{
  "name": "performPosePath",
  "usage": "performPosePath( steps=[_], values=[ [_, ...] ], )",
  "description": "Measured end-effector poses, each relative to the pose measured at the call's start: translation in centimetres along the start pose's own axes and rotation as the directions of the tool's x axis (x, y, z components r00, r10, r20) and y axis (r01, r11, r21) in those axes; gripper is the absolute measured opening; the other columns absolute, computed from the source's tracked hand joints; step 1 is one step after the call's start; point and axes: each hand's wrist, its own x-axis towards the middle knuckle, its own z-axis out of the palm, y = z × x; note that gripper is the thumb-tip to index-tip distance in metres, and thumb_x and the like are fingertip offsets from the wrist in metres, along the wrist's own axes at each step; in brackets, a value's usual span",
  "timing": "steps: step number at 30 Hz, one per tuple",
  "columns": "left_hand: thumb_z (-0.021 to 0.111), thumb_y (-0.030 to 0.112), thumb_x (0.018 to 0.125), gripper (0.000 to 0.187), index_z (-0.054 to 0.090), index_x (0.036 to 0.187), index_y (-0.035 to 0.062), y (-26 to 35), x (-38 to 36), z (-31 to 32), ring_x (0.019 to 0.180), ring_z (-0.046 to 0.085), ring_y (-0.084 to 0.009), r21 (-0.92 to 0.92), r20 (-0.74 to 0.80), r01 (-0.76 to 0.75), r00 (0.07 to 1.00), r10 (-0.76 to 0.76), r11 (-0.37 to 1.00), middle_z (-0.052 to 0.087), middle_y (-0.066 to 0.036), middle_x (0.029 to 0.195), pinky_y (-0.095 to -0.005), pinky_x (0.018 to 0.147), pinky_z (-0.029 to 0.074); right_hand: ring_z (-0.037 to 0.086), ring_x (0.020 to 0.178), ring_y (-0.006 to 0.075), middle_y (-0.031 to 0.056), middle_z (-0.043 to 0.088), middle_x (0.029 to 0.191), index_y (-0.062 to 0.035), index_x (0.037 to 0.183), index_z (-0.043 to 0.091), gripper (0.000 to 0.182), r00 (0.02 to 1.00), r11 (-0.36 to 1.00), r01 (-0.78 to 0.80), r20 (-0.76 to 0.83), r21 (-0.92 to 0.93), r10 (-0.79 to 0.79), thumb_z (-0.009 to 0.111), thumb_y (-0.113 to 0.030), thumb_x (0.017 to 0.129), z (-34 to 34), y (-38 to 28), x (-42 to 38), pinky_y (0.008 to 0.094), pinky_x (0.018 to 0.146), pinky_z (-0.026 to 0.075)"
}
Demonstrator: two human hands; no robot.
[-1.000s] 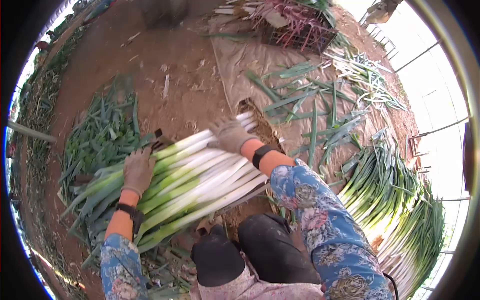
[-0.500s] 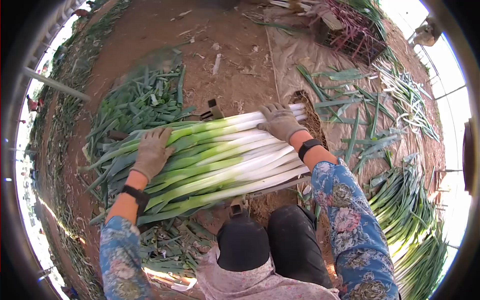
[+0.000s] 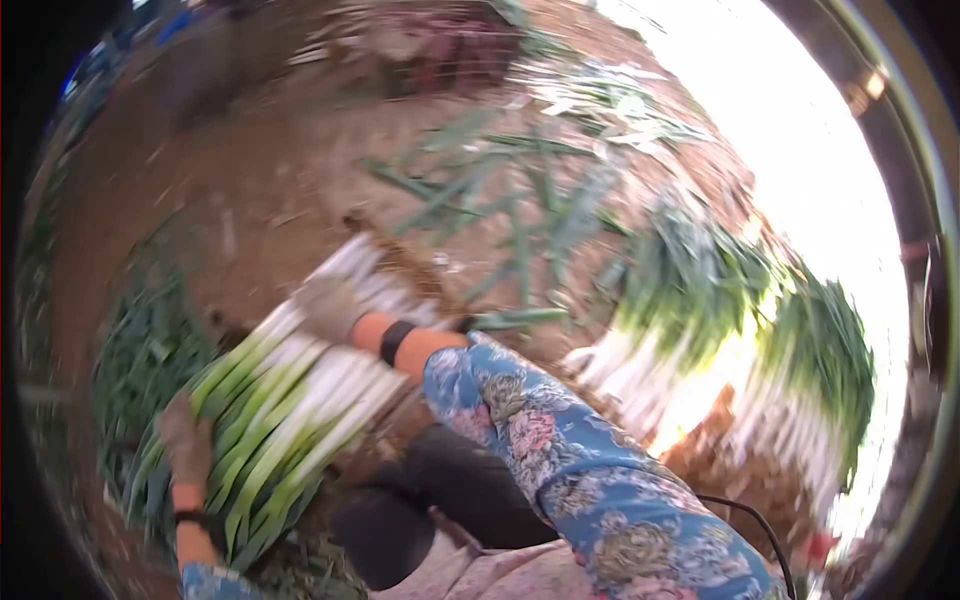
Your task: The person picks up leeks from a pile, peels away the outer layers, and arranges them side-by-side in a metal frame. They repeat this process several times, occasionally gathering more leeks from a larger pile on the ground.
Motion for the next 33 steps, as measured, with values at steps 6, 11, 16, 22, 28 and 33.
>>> performPosePath(
  steps=[6,11,16,22,28,33],
  values=[
    [0.063,0.009,0.091,0.064,0.035,0.148,0.0001,1.5,1.2,-2.6,0.131,0.043,-0.0398,0.093,0.232,0.134,0.961,-0.152,0.987,0.045,-0.022,0.144,-0.0494,0.112,0.032,0.061,0.111,0.0329,0.0157,0.063,0.119,-0.0054,0.126,0.059,0.041,0.992,0.802,0.124,-0.076,0.585,-0.098,0.064,-0.028,0.093,-9.8,-5.2,-20.4,0.0438,0.098,0.046],
    [0.062,0.009,0.092,0.071,0.028,0.154,0.0026,4.2,0.0,-4.4,0.136,0.038,-0.0413,0.057,0.126,0.132,0.982,-0.138,0.99,0.04,-0.022,0.15,-0.0505,0.114,0.03,0.069,0.088,0.024,0.0139,0.073,0.1,-0.0026,0.116,0.069,0.029,0.594,0.203,-0.644,0.315,0.737,0.74,0.063,-0.02,0.093,-5.2,6.9,-40.5,0.0335,0.08,0.053],
    [0.062,0.009,0.09,0.065,0.036,0.15,0.002,10.4,-5.6,-8.7,0.138,0.038,-0.0399,-0.031,0.109,0.222,0.97,-0.218,0.975,0.041,-0.022,0.151,-0.0489,0.117,0.029,0.07,0.078,0.0219,0.0138,0.073,0.089,0.0,0.109,0.07,0.028,0.147,0.086,-0.9,0.111,0.427,0.983,0.061,-0.019,0.091,1.4,18.3,-58.0,0.035,0.073,0.055],
    [0.067,0.017,0.088,0.066,0.042,0.147,0.002,15.2,-11.6,-8.0,0.131,0.045,-0.0422,0.092,0.314,0.243,0.913,-0.26,0.966,0.048,-0.021,0.145,-0.052,0.111,0.034,0.07,0.091,0.0368,0.023,0.072,0.096,0.0047,0.113,0.063,0.047,-0.125,-0.112,-0.933,-0.017,0.342,0.992,0.07,-0.033,0.085,3.3,20.9,-57.1,0.0449,0.08,0.054],
    [0.066,0.02,0.089,0.068,0.038,0.149,0.0034,20.0,-11.3,-9.5,0.134,0.042,-0.0393,0.098,0.414,0.255,0.869,-0.272,0.962,0.044,-0.02,0.148,-0.0494,0.113,0.031,0.067,0.106,0.0431,0.0288,0.068,0.109,0.0053,0.12,0.055,0.072,-0.419,-0.398,-0.78,0.07,0.483,0.905,0.085,-0.036,0.07,3.1,22.5,-52.5,0.0455,0.091,0.053],
    [0.066,0.023,0.091,0.07,0.035,0.151,0.0046,21.3,-10.8,-9.9,0.137,0.039,-0.0369,0.112,0.452,0.238,0.852,-0.263,0.965,0.041,-0.018,0.151,-0.0473,0.115,0.028,0.068,0.105,0.0401,0.0258,0.069,0.11,0.0067,0.125,0.056,0.074,-0.409,-0.474,-0.771,0.239,0.425,0.881,0.085,-0.033,0.069,1.4,23.5,-52.1,0.0448,0.087,0.056]
  ],
)
